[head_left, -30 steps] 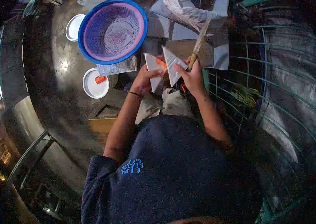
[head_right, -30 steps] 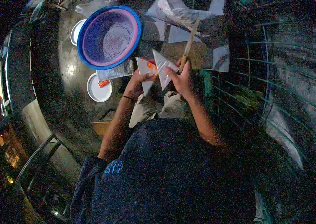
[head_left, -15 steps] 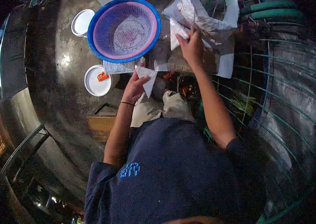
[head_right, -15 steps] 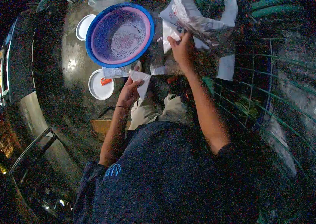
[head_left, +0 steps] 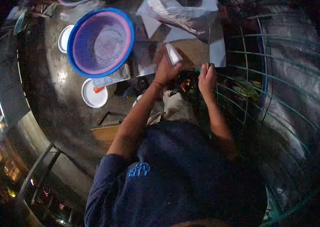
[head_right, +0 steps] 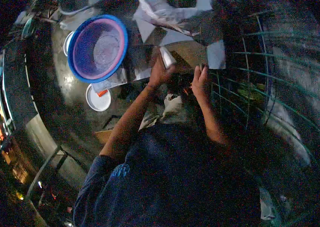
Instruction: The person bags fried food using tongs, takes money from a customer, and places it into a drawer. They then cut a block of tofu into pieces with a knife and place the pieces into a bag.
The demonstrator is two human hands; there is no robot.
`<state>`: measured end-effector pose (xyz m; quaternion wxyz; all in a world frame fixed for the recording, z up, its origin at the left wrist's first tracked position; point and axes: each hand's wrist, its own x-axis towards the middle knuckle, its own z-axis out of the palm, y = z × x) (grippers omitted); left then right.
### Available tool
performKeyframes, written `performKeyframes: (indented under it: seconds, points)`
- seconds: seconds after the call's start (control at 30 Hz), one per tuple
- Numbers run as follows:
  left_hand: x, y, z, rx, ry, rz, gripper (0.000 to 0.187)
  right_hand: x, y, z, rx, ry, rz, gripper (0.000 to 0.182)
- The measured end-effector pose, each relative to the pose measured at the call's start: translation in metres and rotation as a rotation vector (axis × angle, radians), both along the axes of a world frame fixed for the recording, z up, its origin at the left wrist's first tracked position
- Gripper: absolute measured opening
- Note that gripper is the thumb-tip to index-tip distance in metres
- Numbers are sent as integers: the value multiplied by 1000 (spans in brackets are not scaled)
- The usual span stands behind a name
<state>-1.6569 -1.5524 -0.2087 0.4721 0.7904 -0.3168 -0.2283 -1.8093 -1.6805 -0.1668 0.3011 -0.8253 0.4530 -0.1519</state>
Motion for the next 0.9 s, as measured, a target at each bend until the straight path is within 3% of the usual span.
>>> performKeyframes:
  seconds: [0.07, 0.1, 0.13, 0.17, 0.23, 0.33, 0.4, 0.5, 0.57, 0.63, 0.7, 0.8, 0.9]
  points:
    - [2, -10, -74, 150, -90, 21, 83, -8, -6, 35, 45, 95, -2, 31]
    - [6, -16, -54, 299, -189, 65, 79, -11, -7, 46, 92, 182, 20, 31]
    - [-2, -14, -31, 210, -433, 182, 74, -16, -6, 42, 98, 182, 4, 31]
    - [-2, -17, -30, 211, -433, 164, 74, -23, -4, 33, 65, 37, -28, 30]
    - [1, -17, -30, -134, -74, 79, 74, -38, -3, 17, 36, -102, -74, 30]
    - [-5, -29, 11, -6, 94, 43, 70, -52, -5, 3, 61, 61, -43, 28]
    - [-13, -35, 8, 47, 211, 17, 67, -44, -1, 12, 54, -31, 29, 26]
    - [-18, -47, -2, 9, 406, 72, 65, -41, 2, 1, -59, 77, 83, 24]
    - [-13, -49, -3, -90, 59, 52, 62, -37, 5, -2, -115, -19, 115, 25]
    - [-13, -44, 18, -73, 94, 46, 62, -28, 4, -3, -91, 84, 172, 24]
    - [-6, -41, 26, -134, -310, -24, 59, -20, 9, -19, -44, -46, 87, 23]
    - [6, -40, 31, -73, -288, -208, 56, -16, 10, -17, -190, -111, 236, 22]
    - [6, -40, 38, -81, -226, -215, 51, -5, 9, 2, -6, 39, 199, 22]
